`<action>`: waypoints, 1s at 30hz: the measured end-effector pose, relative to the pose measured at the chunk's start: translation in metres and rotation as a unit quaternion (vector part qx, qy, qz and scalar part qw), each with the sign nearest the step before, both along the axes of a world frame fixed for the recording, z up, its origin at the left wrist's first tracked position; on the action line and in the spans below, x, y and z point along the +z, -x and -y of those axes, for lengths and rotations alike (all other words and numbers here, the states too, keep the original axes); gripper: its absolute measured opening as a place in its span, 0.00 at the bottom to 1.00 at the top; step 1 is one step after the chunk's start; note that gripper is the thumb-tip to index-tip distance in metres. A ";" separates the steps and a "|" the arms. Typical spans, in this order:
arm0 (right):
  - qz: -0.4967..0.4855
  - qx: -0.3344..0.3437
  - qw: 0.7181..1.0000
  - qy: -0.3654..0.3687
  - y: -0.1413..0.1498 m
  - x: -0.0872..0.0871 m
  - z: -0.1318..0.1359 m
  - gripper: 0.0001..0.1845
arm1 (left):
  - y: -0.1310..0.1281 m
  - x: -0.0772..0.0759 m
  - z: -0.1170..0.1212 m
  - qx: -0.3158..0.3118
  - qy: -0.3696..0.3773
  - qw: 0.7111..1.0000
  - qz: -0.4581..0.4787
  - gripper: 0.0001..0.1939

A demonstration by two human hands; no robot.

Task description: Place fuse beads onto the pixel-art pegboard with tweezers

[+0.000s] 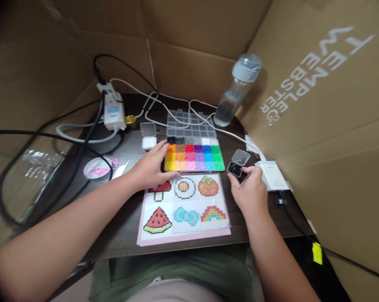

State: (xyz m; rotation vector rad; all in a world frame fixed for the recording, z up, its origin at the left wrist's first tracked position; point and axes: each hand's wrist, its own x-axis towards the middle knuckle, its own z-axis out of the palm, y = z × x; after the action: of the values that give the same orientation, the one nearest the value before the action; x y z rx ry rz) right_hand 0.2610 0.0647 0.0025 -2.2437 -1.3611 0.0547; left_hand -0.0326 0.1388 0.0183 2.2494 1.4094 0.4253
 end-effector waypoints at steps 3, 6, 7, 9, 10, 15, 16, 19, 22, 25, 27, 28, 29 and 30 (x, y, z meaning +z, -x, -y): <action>0.007 0.001 1.000 -0.003 -0.002 -0.002 0.001 0.27 | -0.001 0.000 0.001 -0.002 0.010 1.000 0.000 0.54; 0.013 -0.005 1.000 0.003 -0.001 -0.002 0.000 0.30 | -0.002 0.000 0.002 -0.001 0.014 1.000 0.002 0.55; 0.020 -0.009 1.000 0.005 0.001 -0.002 -0.001 0.32 | -0.002 0.000 0.002 -0.001 0.014 1.000 0.003 0.55; 0.040 -0.014 0.999 0.008 0.003 -0.001 -0.003 0.33 | -0.002 0.000 0.002 -0.002 0.013 1.000 0.003 0.55; 0.052 -0.013 0.999 0.008 0.004 -0.001 -0.004 0.33 | -0.002 0.000 0.002 -0.004 0.014 1.000 0.002 0.55; 0.073 0.008 0.997 0.006 0.006 -0.005 -0.011 0.30 | -0.002 -0.001 0.002 -0.012 0.008 1.000 -0.005 0.55; 0.072 0.008 0.997 0.007 0.005 -0.006 -0.011 0.29 | -0.002 -0.002 0.002 -0.013 0.006 1.000 -0.004 0.54; 0.072 0.010 0.997 0.002 0.005 -0.008 -0.012 0.28 | -0.002 -0.002 0.002 -0.015 0.005 1.000 -0.006 0.55; 0.074 0.016 0.997 -0.008 0.006 -0.008 -0.012 0.27 | -0.003 -0.002 0.002 -0.014 0.004 1.000 -0.013 0.55; 0.071 0.017 0.997 -0.011 0.007 -0.006 -0.011 0.26 | -0.003 -0.002 0.001 -0.009 -0.001 1.000 -0.005 0.53; 0.069 0.015 0.997 -0.021 0.008 -0.005 -0.008 0.25 | -0.002 -0.003 0.001 -0.007 -0.005 1.000 0.007 0.52; 0.067 0.013 0.997 -0.031 0.008 -0.005 -0.007 0.25 | -0.001 -0.004 0.000 -0.008 -0.007 1.000 0.014 0.51; 0.065 0.013 0.997 -0.044 0.009 -0.004 -0.005 0.24 | -0.001 -0.005 0.000 -0.009 -0.010 1.000 0.018 0.50; 0.064 0.015 0.996 -0.061 0.009 -0.003 -0.003 0.24 | 0.000 -0.005 0.000 -0.010 -0.013 1.000 0.022 0.49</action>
State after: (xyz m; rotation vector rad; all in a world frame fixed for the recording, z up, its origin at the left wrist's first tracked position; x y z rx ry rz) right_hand 0.2517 0.0679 -0.0006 -2.1561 -1.4251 -0.1592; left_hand -0.0323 0.1388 0.0130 2.2587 1.3671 0.4859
